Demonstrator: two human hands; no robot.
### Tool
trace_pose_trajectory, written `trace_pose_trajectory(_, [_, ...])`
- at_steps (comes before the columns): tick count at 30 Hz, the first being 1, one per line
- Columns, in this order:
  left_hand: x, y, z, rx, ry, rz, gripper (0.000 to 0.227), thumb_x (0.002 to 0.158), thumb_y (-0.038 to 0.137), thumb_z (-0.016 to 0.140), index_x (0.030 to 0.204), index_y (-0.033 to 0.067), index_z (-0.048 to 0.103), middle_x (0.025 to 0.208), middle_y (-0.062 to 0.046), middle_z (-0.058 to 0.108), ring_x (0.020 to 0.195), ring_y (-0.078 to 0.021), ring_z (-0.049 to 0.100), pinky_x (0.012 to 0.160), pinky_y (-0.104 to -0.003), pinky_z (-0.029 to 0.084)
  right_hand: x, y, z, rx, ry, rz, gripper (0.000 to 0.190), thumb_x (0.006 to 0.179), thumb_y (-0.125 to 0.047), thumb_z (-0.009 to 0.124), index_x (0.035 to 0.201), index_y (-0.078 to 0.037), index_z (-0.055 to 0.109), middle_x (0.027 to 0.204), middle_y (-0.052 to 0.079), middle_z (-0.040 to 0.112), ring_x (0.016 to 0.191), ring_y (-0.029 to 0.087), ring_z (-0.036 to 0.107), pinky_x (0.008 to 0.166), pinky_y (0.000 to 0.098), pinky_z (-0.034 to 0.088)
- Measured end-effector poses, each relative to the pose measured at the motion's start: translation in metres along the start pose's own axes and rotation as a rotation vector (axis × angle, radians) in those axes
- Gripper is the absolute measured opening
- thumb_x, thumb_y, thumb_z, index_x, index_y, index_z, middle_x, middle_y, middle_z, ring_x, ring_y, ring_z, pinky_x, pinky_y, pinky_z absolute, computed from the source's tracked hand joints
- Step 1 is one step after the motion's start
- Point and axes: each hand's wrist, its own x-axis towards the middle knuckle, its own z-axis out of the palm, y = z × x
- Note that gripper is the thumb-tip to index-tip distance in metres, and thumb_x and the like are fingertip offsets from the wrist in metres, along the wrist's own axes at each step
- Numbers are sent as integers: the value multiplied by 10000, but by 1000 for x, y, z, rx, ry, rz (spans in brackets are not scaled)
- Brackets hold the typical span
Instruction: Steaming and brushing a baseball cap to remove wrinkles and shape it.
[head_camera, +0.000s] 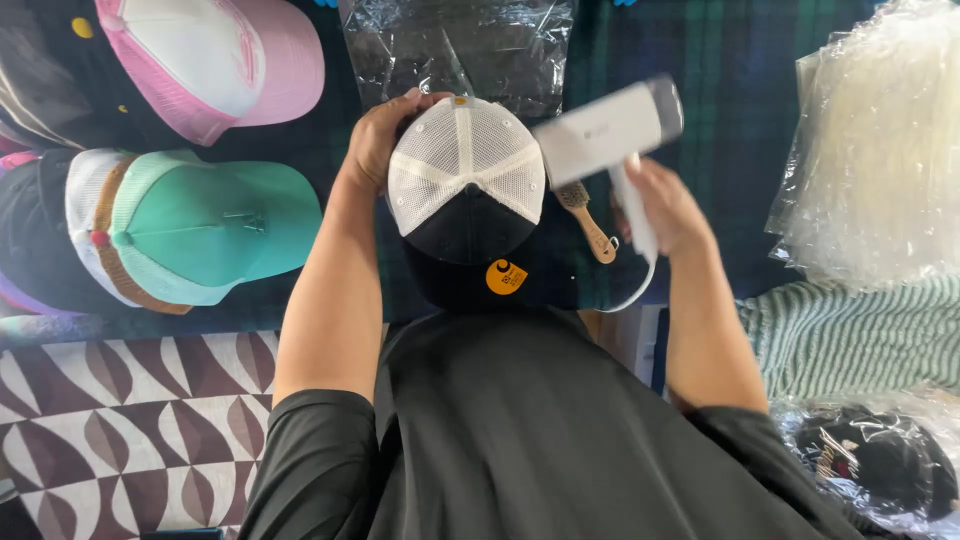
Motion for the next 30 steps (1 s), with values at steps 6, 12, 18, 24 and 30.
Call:
trace_pose_trajectory(6, [0,-2,-1,-25,-14,-14,440,874,392,615,1081,52,802,1028,-115,791,962,-210,733,880,-313,568,-91,63,23,104,129,-275,396,1031,-395,570,1136,-15,544,784,113,573,455,219,567,380,317,459])
trace_pose_trajectory(12, [2,-3,-3,112,-1,24,464,849,434,615,1094,89,804,1053,-42,776,989,-168,704,865,-277,541,-118,-3,58,-242,198,-587,603,1048,-406,545,1442,48,494,776,136,619,476,191,572,442,296,472])
trace_pose_trajectory(18, [7,-10,-10,222,56,99,431,867,419,596,1098,125,809,1278,-52,763,1209,-159,692,1021,-260,511,-99,-12,62,-83,250,-437,474,1000,-519,594,1191,-88,543,822,78,562,486,155,565,459,286,493])
trace_pose_trajectory(24, [5,-9,-7,161,7,99,394,876,398,584,1058,143,824,1152,-57,792,1064,-163,725,935,-248,538,-132,72,70,-28,331,-374,453,1005,-474,584,1157,-49,549,794,91,571,462,206,571,440,330,457])
trace_pose_trajectory(30, [12,-14,-16,376,99,96,545,804,492,618,1206,159,773,1510,-101,578,1398,-236,550,1119,-349,412,-157,82,89,-386,415,-718,517,1098,-299,488,1490,32,432,662,120,607,553,202,603,581,343,545])
